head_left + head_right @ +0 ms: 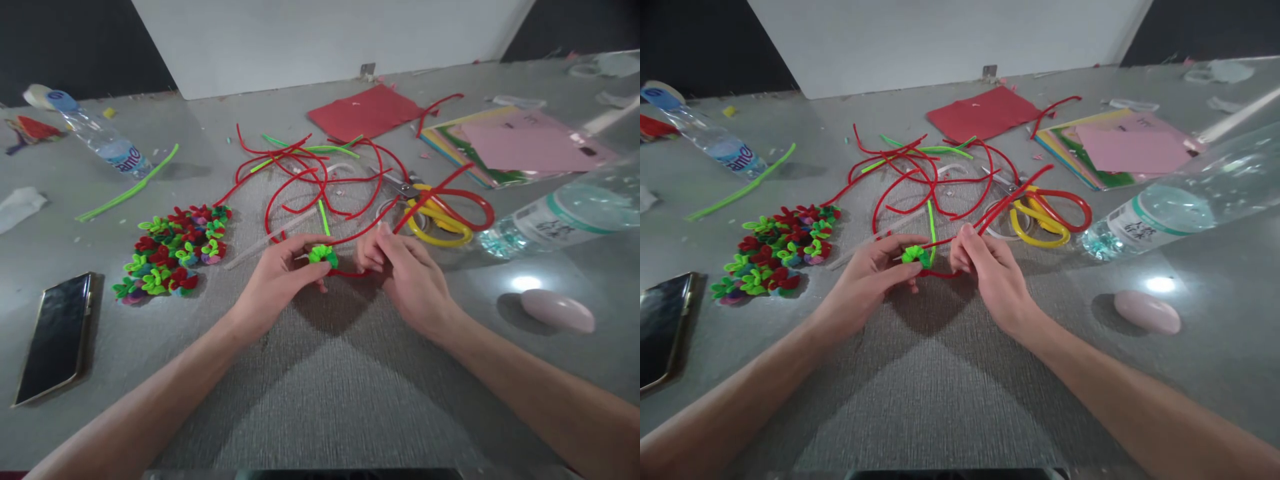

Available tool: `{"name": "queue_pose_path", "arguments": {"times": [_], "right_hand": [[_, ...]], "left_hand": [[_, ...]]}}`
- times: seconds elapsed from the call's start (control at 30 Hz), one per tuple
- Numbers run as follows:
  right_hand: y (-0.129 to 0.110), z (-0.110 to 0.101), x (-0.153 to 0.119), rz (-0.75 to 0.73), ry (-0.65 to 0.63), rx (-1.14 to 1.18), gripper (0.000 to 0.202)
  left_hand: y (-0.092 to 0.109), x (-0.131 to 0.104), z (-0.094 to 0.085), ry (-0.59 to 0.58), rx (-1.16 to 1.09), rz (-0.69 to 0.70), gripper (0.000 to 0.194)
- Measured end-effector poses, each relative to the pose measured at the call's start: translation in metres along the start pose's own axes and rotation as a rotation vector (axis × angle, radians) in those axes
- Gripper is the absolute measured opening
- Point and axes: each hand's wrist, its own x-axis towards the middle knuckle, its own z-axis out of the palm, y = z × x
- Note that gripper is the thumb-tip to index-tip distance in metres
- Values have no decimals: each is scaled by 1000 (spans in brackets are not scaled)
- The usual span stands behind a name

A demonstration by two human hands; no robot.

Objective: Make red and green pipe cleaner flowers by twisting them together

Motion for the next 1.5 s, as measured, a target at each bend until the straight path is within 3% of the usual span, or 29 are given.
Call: {"name": "queue_pose_path", "arguments": {"times": [0.23, 0.37, 0.53, 0.73, 0.97, 1.23, 1.37, 1.5], "right_hand": [[-4, 3, -7, 113, -125, -321, 35], [-4, 2, -7, 99, -209, -408, 35], [0, 3, -7, 110, -236, -219, 37], [0, 2, -7, 119, -237, -216, 37], [4, 4, -9, 157, -250, -41, 34], [3, 6, -8, 133, -178, -74, 37], [7, 5, -9, 179, -216, 67, 33], [12, 2, -9, 179, -211, 55, 31]], "left_hand": [[1, -3, 7, -21, 82, 24, 28], [3, -4, 7, -19, 64, 49, 35], [1, -5, 5, -62, -130, 68, 36], [1, -4, 3, -100, -177, 33, 23], [-2, -4, 6, -96, -371, -50, 34], [0, -4, 1, -166, -146, 29, 39], [0, -3, -1, -143, -235, -3, 42], [1, -3, -1, -155, -226, -12, 38]]}}
